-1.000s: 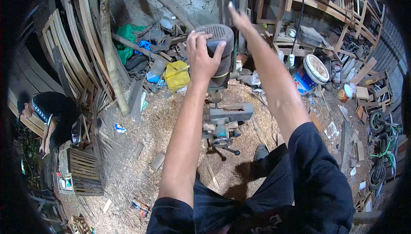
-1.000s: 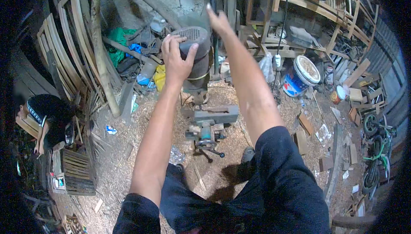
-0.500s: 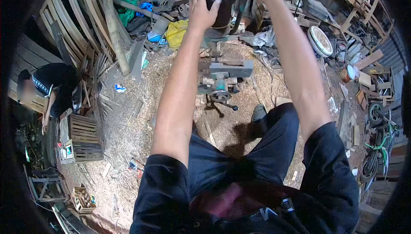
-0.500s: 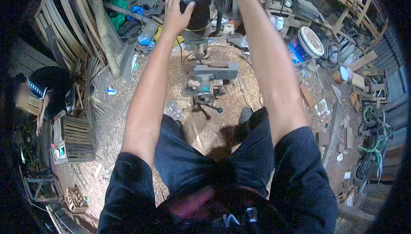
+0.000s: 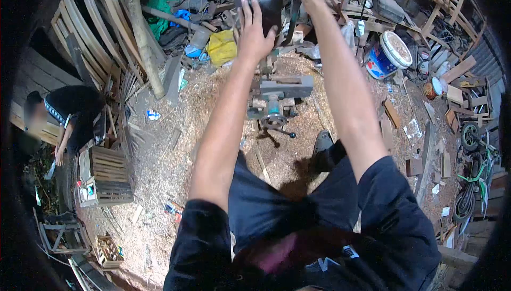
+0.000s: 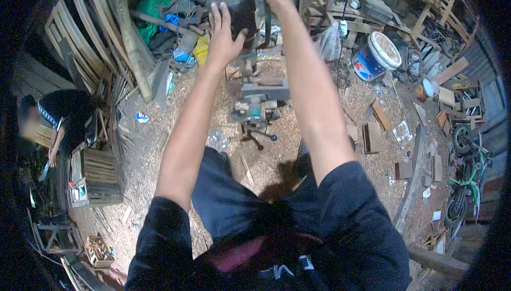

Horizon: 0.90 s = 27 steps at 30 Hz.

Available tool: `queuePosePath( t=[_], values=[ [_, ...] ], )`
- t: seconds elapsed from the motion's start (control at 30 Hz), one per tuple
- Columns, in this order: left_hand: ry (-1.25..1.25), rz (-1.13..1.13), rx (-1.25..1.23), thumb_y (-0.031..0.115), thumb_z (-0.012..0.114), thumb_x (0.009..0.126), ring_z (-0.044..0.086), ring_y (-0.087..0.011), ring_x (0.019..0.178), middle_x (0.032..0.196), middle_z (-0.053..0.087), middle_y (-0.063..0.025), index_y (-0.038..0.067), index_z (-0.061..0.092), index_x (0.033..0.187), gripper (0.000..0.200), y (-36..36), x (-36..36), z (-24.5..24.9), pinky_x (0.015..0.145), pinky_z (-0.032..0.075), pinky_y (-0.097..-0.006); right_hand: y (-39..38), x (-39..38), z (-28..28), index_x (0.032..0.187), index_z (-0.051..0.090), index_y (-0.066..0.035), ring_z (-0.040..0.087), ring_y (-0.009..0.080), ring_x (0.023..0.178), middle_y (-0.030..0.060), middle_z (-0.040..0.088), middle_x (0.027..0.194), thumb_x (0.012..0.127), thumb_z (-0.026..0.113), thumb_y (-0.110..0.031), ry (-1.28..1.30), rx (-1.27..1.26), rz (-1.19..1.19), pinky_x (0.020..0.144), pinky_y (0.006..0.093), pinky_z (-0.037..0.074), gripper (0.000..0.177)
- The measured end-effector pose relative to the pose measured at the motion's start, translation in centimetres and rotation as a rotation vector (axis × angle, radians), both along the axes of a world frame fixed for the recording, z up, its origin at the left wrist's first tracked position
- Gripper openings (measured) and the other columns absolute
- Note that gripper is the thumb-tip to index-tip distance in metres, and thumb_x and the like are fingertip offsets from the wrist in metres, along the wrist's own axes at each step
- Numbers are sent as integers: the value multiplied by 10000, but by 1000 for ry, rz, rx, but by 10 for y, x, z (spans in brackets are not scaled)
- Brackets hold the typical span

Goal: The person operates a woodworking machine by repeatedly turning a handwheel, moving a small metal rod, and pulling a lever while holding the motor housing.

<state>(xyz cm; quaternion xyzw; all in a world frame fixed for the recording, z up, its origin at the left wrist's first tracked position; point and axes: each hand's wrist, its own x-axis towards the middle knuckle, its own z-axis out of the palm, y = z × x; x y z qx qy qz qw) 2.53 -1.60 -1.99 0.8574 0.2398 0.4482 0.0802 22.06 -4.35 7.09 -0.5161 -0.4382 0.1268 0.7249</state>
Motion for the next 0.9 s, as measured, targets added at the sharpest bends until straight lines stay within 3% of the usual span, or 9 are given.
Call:
queuePosePath(
  t=[0.07,0.1,0.3,0.43,0.57,0.67,0.9],
  values=[
    [5,22,-23,303,672,860,113,-503,1450,1603,16,-263,89,51,1560,960,-8,3,-1,1123,174,-648,-2,-7,-1,630,587,-7,515,138,541,45,569,600,878,590,-298,17,98,31,507,321,371,382],
    [-9,39,-4,309,664,863,128,-506,1445,1603,25,-260,87,54,1559,952,-8,6,-4,1117,174,-661,-5,-16,2,571,526,-21,478,156,496,64,507,524,902,533,-200,-9,109,-52,502,317,354,376],
    [1,132,6,335,567,945,89,-523,1446,1596,-5,-280,92,20,1562,860,-6,19,-13,1097,120,-711,-11,-21,-10,578,475,-17,414,134,463,53,448,515,917,517,-155,2,246,43,489,287,331,368],
    [-7,103,-20,327,533,961,70,-545,1439,1589,-9,-298,107,7,1565,830,-4,19,-15,1092,113,-718,-17,-31,-16,548,457,-19,375,82,517,-14,443,528,916,502,-110,28,317,6,580,260,379,382],
    [28,76,-45,278,547,969,-24,-523,1452,1576,-72,-321,120,-33,1564,846,-4,16,-14,1087,125,-715,-27,-40,-25,565,432,1,365,76,520,-5,432,535,911,519,-83,-10,356,-14,517,270,323,366],
    [11,74,-10,291,521,963,76,-571,1424,1573,-1,-332,84,-4,1560,822,-3,15,-18,1090,118,-719,-39,-47,-31,572,430,1,369,77,522,-2,424,542,908,521,-70,-44,383,3,496,276,296,355],
    [50,101,-22,286,539,939,84,-554,1432,1579,-44,-318,72,-20,1556,860,0,15,-22,1092,148,-713,-64,-64,-66,594,428,1,364,72,533,3,432,569,895,490,-85,-48,423,76,492,261,284,319]
  ],
)
